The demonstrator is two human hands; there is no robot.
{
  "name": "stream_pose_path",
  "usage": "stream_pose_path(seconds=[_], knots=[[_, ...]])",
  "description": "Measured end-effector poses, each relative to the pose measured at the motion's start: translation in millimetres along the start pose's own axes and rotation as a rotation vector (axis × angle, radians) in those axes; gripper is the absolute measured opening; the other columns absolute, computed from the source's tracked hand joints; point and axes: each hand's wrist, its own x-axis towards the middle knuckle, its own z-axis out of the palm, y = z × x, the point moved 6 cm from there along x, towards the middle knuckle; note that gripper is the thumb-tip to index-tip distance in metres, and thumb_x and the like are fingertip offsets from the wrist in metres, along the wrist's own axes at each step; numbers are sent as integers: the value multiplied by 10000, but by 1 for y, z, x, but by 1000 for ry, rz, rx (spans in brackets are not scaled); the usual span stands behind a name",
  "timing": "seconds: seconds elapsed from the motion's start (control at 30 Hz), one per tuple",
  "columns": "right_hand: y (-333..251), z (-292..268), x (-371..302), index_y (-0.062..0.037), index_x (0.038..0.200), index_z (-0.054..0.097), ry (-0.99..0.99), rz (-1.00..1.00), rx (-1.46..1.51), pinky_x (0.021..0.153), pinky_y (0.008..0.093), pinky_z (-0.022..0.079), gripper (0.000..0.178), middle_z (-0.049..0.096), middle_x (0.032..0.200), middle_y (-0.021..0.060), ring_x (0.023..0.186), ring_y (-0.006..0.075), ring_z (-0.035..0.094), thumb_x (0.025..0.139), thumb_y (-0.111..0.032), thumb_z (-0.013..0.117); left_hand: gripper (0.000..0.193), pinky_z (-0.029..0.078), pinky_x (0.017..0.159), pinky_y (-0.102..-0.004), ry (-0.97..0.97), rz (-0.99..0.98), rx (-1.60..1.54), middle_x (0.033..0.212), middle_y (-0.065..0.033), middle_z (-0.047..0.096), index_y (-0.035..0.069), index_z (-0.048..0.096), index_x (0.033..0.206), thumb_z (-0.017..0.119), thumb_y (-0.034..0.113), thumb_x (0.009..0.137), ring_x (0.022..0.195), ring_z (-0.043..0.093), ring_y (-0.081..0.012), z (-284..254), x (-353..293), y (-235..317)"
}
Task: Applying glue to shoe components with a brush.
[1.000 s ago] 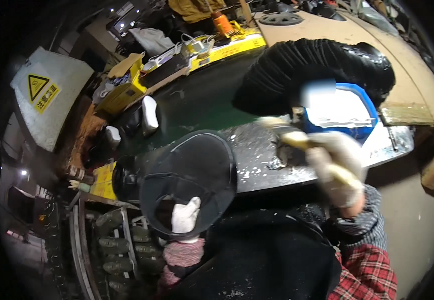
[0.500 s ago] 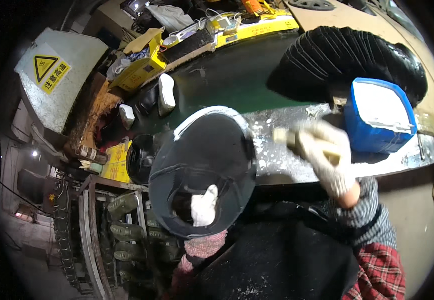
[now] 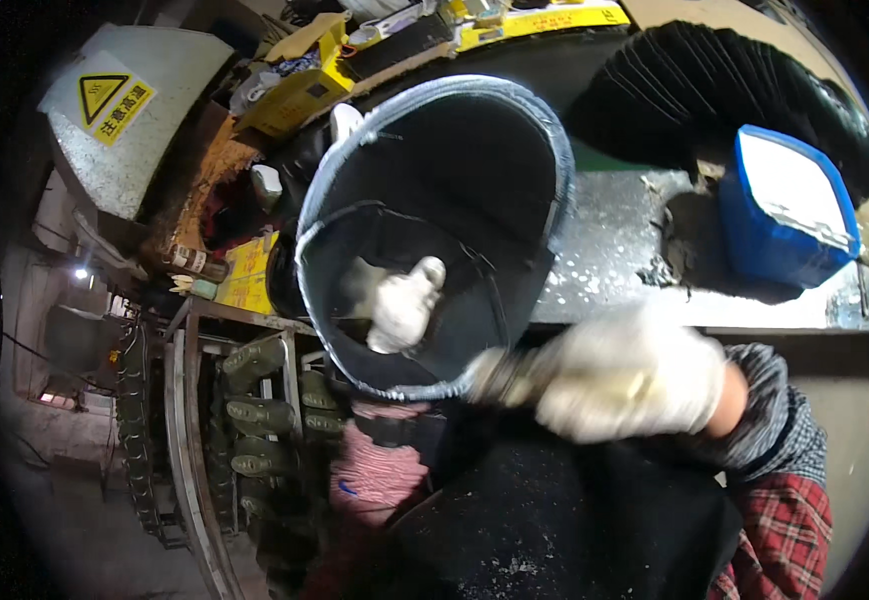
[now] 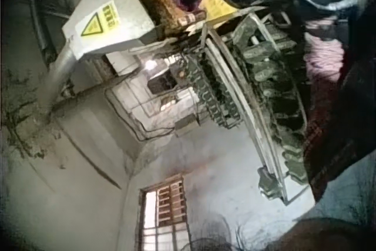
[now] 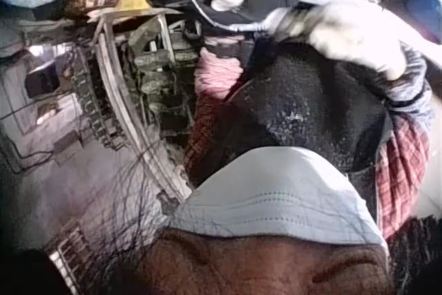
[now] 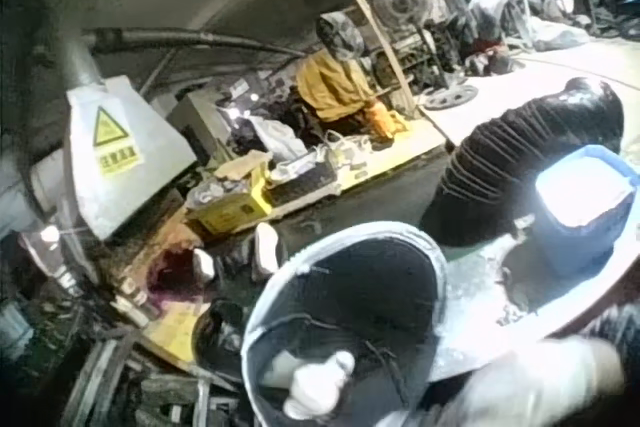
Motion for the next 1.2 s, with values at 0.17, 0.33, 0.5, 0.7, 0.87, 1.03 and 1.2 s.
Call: stream_pose_path(seconds=[0.17, 0.33, 0.5, 0.7, 0.87, 1.03, 1.2], knots=[[6, -34, -63, 66, 1068, 654, 627, 347, 25, 657, 216, 506, 173, 681, 869, 84, 743, 99, 619, 948, -21, 566, 227, 371, 509, -247, 102, -17, 287, 637, 30, 574, 58, 702, 834, 625, 226, 967, 552, 489, -73, -27, -19, 10], [20, -74, -65, 51, 1032, 668, 635, 162, -360, 614, 255, 498, 198, 640, 792, 82, 673, 157, 625, 940, -121, 634, 189, 399, 549, -249, 89, 50, 85, 709, 13, 591, 45, 688, 893, 612, 199, 971, 614, 516, -81, -5, -41, -14], [-1, -98, -62, 37, 1171, 629, 845, 63, -289, 662, 278, 513, 274, 657, 843, 87, 719, 165, 635, 944, -116, 621, 161, 427, 589, -250, 114, 56, -25, 781, -4, 608, 32, 673, 952, 599, 173, 974, 676, 543, -90, 5, -52, -26], [-2, -30, -59, -58, 1118, 673, 24, 122, -250, 549, 356, 482, 339, 590, 592, 87, 527, 249, 614, 892, -308, 641, 151, 461, 637, -252, 153, 54, -129, 867, -24, 629, 16, 656, 1022, 584, 142, 979, 751, 575, -100, 11, -59, -35], [-25, -37, 3, -40, 1198, 621, 91, -175, -84, 600, 390, 500, 386, 609, 761, 109, 669, 289, 619, 906, -292, 633, 165, 489, 678, -253, 189, 73, -203, 939, -41, 646, 2, 642, 1081, 571, 115, 983, 812, 602, -108, 23, -54, -46], [28, -74, -3, -1, 1188, 624, 628, 16, -228, 731, 328, 533, 344, 681, 913, 148, 847, 267, 679, 861, -83, 688, 196, 517, 718, -255, 200, 88, -267, 1010, -58, 664, -11, 627, 1139, 558, 89, 986, 874, 629, -116, 14, -44, -48], [68, -61, -65, 16, 1065, 655, 669, 192, -328, 679, 323, 538, 266, 689, 896, 139, 760, 244, 682, 805, 12, 706, 397, 543, 846, -311, 57, 69, -400, 1327, -131, 549, 37, 470, 1394, 506, 70, 1000, 1153, 583, -204, 4, 15, -30]])
